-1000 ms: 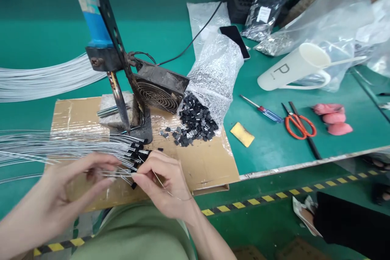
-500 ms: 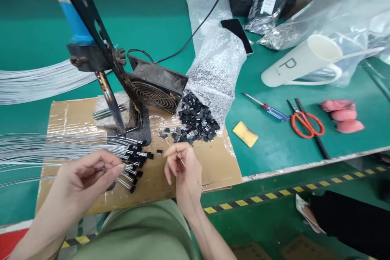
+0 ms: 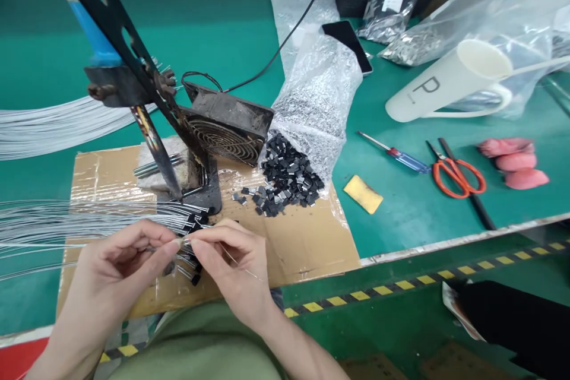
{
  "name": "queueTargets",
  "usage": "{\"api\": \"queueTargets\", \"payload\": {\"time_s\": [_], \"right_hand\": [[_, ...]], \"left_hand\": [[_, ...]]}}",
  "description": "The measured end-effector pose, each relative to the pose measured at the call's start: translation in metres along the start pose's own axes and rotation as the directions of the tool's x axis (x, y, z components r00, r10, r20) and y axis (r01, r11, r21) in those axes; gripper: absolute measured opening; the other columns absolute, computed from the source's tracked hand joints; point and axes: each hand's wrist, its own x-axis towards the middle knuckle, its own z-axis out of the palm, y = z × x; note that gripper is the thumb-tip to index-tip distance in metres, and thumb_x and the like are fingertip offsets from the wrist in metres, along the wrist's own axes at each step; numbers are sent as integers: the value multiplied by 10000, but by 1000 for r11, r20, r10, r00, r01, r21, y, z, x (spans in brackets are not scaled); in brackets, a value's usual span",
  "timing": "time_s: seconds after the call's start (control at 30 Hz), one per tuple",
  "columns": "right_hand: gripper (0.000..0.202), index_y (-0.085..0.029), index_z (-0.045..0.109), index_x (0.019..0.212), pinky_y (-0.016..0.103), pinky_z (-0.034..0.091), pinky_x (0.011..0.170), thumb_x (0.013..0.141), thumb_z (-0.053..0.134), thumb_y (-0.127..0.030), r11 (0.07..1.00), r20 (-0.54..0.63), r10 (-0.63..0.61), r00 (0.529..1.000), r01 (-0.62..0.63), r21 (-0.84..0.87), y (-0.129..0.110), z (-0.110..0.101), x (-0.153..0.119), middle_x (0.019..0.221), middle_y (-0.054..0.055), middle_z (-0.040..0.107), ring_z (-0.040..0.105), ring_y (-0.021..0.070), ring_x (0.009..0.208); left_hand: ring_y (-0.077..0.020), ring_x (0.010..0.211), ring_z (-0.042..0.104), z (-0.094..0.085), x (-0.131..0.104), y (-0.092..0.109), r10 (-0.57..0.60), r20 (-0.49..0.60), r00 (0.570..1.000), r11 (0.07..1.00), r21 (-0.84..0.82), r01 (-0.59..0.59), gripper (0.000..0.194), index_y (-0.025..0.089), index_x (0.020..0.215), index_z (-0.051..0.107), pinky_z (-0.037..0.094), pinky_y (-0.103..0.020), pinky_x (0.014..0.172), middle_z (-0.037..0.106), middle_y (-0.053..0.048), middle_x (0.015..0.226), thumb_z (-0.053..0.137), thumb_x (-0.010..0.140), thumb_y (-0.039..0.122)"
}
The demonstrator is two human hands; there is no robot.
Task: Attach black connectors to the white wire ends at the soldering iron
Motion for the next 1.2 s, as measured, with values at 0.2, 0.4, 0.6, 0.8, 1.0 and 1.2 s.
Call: {"api": "queueTargets", "payload": {"time_s": [0.2,0.4,0.6,0.8,1.0,1.2], "right_hand": [[79,-291,893,924,256,374,548,912,826,-251,990,-11,59,998,-58,128,3,3,0,749,-17,670,445,73,542],[87,-293,889,904,248,345,535,905,831,-228,983,3,76,997,-76,169,2,4,0,731,-34,643,418,55,526],[21,-274,884,852,238,282,493,867,871,-281,954,27,170,985,-172,246,1,2,3,698,-43,601,421,43,506],[77,-253,872,778,226,261,467,817,905,-310,913,93,267,959,-283,293,-4,-3,6,677,-44,597,436,36,494],[84,-248,866,753,225,259,456,806,904,-301,900,97,297,950,-313,303,-6,-4,7,673,-36,640,437,38,480],[96,-234,861,744,223,265,453,802,905,-296,894,108,312,944,-330,304,-4,-4,6,661,-27,660,444,42,470]], "left_hand": [[-123,637,598,7,-3,7,0,-72,997,999,-44,-4,97,216,832,754,451,-195,556,716,-2,751,753,902,284],[-114,643,587,12,-8,12,-66,-124,990,996,-71,58,93,224,820,754,410,-204,563,703,14,742,760,887,289],[-116,601,594,6,-7,-1,65,-65,996,998,-21,-67,86,228,842,759,391,-196,507,723,2,736,750,914,273],[-118,600,591,7,-6,4,23,-87,996,999,-24,-26,87,211,813,760,389,-209,512,710,-4,727,764,879,268],[-121,597,560,8,-6,7,-12,-82,997,1000,-30,9,103,205,803,756,352,-234,516,689,-4,716,768,861,289],[-105,581,449,9,-5,12,-54,-62,997,998,-32,52,159,211,754,738,312,-246,550,643,23,666,754,872,316]]}}
